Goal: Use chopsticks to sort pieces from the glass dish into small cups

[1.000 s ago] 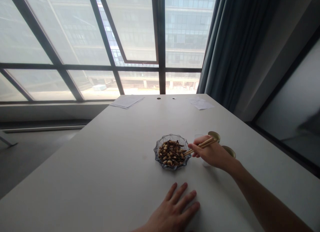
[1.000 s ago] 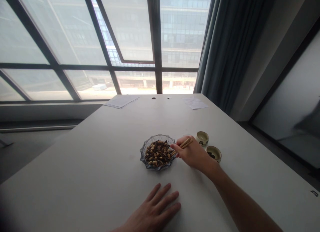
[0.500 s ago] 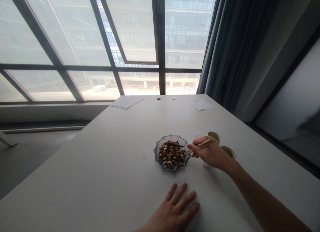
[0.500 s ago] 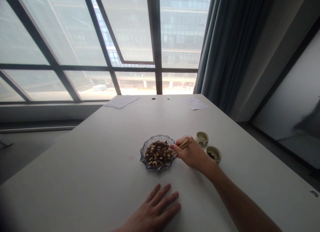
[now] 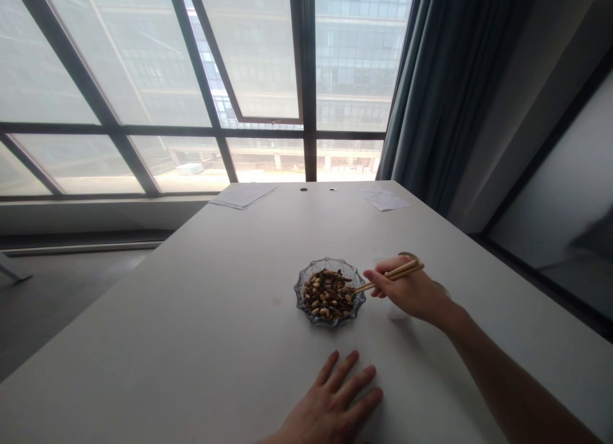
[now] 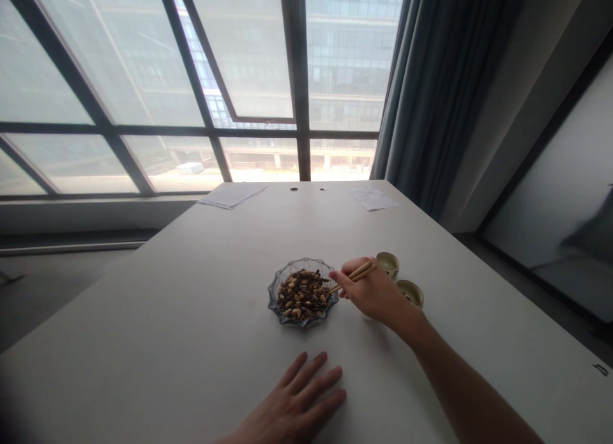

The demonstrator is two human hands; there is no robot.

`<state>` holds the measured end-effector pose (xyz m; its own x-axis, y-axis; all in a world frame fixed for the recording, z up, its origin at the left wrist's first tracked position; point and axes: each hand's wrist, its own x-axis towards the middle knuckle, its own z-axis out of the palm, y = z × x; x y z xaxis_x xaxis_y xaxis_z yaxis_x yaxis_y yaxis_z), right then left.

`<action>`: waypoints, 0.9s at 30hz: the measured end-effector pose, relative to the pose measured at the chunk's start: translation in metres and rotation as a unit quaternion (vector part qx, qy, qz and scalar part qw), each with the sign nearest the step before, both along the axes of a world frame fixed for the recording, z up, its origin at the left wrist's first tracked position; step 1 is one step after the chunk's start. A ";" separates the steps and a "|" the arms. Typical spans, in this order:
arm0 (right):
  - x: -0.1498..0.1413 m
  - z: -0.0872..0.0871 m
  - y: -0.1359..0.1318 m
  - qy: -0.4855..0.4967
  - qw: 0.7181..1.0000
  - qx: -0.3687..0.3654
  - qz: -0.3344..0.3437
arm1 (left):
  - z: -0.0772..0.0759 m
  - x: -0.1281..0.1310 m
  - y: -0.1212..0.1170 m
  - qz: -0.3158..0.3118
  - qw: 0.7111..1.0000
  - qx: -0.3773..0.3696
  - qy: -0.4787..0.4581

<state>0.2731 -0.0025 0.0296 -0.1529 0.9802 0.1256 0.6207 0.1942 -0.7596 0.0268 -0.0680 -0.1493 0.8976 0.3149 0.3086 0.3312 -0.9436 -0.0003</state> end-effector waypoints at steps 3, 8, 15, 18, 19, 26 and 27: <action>0.016 0.020 -0.011 -0.004 0.999 0.009 -0.030 | 0.001 0.000 0.000 -0.003 1.000 0.002 0.001; 0.069 0.047 -0.030 0.001 0.990 0.042 -0.132 | 0.003 0.000 0.001 0.000 1.000 -0.010 0.004; 0.115 0.038 -0.018 -0.027 0.979 -0.009 -0.200 | 0.007 0.000 0.002 -0.005 0.999 -0.035 0.023; 0.118 0.023 -0.003 -0.029 0.982 -0.030 -0.184 | 0.007 -0.001 0.002 -0.006 0.999 -0.036 0.025; 0.117 0.020 0.001 -0.028 0.983 -0.037 -0.180 | 0.007 -0.001 0.002 -0.006 0.999 -0.036 0.025; 0.101 0.025 0.003 -0.015 0.974 -0.046 -0.221 | 0.011 0.000 0.003 -0.007 0.998 -0.051 0.039; 0.100 0.028 0.000 -0.015 0.973 -0.045 -0.226 | 0.011 0.000 0.003 -0.007 0.998 -0.055 0.039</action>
<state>0.3733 -0.0025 0.0576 0.2941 0.9550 0.0385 0.6500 -0.1703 -0.7406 0.0266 -0.0655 -0.1378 0.9221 0.3304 0.2016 0.3212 -0.9438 0.0775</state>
